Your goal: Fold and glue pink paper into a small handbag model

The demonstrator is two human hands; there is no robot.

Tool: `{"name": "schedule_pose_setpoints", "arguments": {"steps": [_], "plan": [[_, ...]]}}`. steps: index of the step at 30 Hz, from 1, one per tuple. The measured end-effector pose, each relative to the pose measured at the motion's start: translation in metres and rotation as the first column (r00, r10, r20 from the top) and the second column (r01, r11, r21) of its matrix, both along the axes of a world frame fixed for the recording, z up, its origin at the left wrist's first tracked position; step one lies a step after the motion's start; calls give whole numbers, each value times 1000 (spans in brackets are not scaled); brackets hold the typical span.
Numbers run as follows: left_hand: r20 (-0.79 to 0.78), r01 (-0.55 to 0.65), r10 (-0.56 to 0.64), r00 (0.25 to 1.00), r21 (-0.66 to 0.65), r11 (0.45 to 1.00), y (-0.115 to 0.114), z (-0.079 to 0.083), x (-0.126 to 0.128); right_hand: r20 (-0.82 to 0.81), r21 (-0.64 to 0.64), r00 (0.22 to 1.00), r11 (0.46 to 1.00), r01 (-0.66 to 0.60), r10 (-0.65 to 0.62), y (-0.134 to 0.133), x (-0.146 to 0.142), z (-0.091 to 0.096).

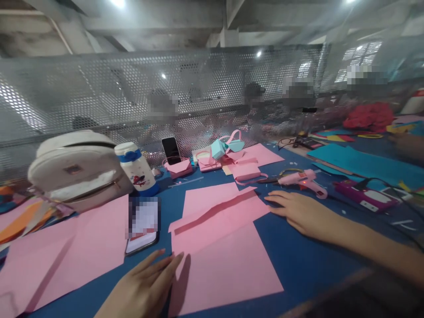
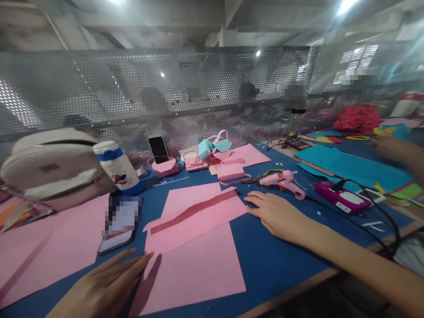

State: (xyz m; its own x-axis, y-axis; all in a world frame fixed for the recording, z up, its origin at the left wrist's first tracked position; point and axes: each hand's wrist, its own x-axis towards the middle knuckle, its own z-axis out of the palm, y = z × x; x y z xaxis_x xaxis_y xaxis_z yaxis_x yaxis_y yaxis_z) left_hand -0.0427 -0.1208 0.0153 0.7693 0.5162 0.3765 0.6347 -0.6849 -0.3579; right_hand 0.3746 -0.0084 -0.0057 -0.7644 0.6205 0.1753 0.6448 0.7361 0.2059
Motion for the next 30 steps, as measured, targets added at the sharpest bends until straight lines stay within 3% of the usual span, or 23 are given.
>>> {"name": "schedule_pose_setpoints", "arguments": {"steps": [4, 9, 11, 13, 18, 24, 28, 30], "plan": [[-61, -21, 24, 998, 51, 999, -4, 19, 14, -40, -3, 997, 998, 70, -70, -10, -8, 7], [-17, -23, 25, 1000, 139, 990, 17, 38, 42, -128, -34, 973, 981, 190, -193, -20, -54, 32], [30, -127, 127, 991, -12, 992, 35, 40, 58, -146, -78, 967, 977, 197, -207, -20, -72, 39], [70, -276, 313, 947, -318, 907, 57, 39, 72, -184, -154, 973, 982, 110, -138, -16, -88, 43], [112, -309, 421, 900, -517, 798, 113, 29, 85, -237, -256, 972, 964, -67, 5, -8, -112, 42], [294, -155, 461, 837, -681, 716, 150, 38, 57, -337, -234, 939, 961, -147, 62, -11, -92, 46], [495, 26, 535, 684, -750, 660, 144, 40, 36, -521, -56, 852, 994, -94, 51, -13, -61, 49], [575, 114, 574, 583, -757, 643, 132, 35, 31, -605, -32, 796, 999, -22, -2, -13, -51, 45]]}}
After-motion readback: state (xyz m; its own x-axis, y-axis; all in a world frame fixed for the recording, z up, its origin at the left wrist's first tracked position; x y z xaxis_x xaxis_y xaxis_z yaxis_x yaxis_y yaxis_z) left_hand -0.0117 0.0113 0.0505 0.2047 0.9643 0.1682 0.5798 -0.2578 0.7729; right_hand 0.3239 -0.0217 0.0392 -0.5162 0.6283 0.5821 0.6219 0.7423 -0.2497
